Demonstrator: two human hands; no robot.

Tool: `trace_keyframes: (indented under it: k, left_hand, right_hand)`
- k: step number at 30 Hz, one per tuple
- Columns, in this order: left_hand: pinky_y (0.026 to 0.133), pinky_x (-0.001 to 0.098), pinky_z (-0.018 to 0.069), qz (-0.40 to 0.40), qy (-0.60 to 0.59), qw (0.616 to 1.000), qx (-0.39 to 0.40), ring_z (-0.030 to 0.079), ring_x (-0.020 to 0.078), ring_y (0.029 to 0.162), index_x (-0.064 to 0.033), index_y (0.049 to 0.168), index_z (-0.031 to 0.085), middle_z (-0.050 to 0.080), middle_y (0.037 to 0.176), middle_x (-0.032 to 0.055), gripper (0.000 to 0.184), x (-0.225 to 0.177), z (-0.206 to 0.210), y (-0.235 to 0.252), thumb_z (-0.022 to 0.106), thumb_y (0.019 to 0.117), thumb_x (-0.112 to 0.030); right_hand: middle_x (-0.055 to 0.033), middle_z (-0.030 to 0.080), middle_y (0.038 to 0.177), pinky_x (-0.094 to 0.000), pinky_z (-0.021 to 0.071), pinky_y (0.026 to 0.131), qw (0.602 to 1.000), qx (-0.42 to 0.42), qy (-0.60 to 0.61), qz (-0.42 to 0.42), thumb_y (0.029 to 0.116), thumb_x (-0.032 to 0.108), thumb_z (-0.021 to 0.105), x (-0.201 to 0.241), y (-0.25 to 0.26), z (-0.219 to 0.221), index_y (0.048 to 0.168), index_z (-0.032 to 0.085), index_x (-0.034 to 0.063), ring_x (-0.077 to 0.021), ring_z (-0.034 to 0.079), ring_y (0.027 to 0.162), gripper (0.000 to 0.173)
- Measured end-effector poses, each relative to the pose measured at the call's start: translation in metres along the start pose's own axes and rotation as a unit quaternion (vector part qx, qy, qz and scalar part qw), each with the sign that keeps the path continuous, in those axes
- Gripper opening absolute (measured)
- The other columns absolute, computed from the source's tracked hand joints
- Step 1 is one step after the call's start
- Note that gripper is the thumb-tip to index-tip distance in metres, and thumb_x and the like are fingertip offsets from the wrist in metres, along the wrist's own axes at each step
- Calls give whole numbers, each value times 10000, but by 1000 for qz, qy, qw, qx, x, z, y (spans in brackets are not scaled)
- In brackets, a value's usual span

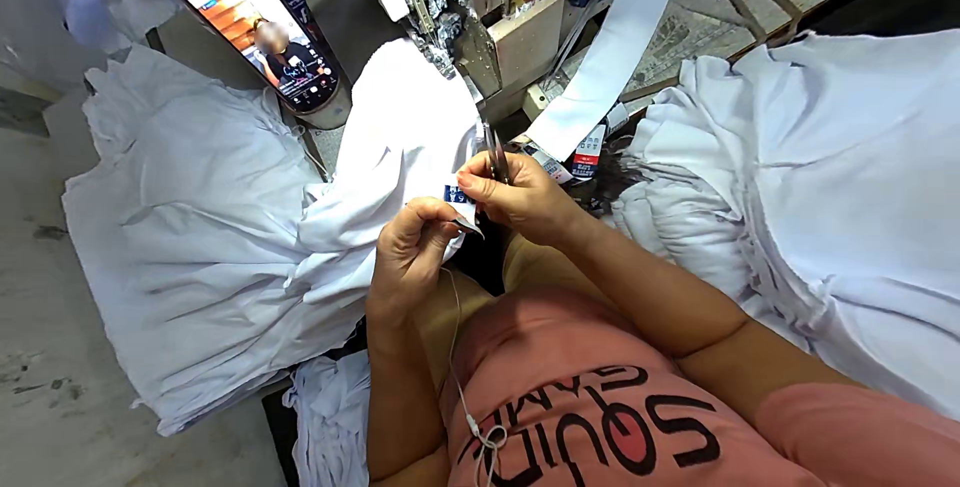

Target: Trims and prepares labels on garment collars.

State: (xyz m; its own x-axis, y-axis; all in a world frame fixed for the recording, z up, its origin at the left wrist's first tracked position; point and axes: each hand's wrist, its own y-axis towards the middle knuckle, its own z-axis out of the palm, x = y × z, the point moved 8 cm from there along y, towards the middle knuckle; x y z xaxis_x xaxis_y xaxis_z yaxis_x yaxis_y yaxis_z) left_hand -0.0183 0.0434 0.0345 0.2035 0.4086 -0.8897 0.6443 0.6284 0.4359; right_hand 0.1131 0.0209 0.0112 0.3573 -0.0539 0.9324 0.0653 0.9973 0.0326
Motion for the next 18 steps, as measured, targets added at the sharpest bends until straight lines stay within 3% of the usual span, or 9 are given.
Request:
trace_keyframes:
  k: [4, 8, 11, 14, 16, 18]
  left_hand:
    - [922, 194, 537, -17, 10, 999, -30, 636, -15, 1046, -151, 1046, 687, 677, 1092, -119, 100, 2, -6, -2, 589, 1038, -136]
    - [842, 191, 581, -43, 44, 991, -115, 682, -3, 939, -66, 1029, 721, 724, 1060, -80, 92, 3, -14, -5, 662, 969, -28]
    - [800, 171, 584, -47, 65, 985, -154, 684, -12, 868, -15, 1027, 729, 732, 1017, -63, 104, 2, -16, -5, 700, 930, 13]
    - [787, 155, 575, -41, 87, 981, -168, 677, -23, 855, 1, 1042, 717, 733, 1010, -57, 141, -2, -16, -3, 722, 903, 30]
    - [785, 157, 576, -44, 96, 981, -165, 681, -20, 858, 1, 1074, 697, 732, 1008, -58, 175, -2, -16, -2, 721, 903, 31]
    - [769, 149, 573, -49, 99, 981, -159, 677, -25, 843, -3, 1093, 687, 726, 989, -67, 193, -2, -15, -1, 721, 905, 24]
  right_hand:
    - [96, 590, 730, -98, 427, 562, 992, -13, -97, -79, 974, 19, 616, 9, 0, -3, 911, 636, 60, 76, 498, 596, 78]
    - [69, 619, 784, -102, 476, 656, 981, -24, -160, -111, 972, 22, 617, 10, -4, -5, 940, 661, 17, 80, 553, 691, 55]
    - [59, 619, 773, -109, 483, 664, 977, -24, -176, -119, 991, 42, 594, 9, -6, -5, 942, 664, 1, 74, 558, 685, 95]
    - [73, 598, 756, -98, 443, 605, 979, -27, -162, -117, 1028, 81, 558, 8, -6, -5, 958, 654, 1, 82, 515, 636, 144]
    - [44, 627, 804, -115, 482, 661, 976, -20, -170, -132, 1016, 85, 573, 8, -7, -5, 984, 667, -14, 64, 556, 695, 140]
    - [29, 620, 783, -115, 470, 652, 970, -30, -195, -141, 993, 70, 600, 6, -7, -5, 952, 661, -15, 58, 552, 683, 113]
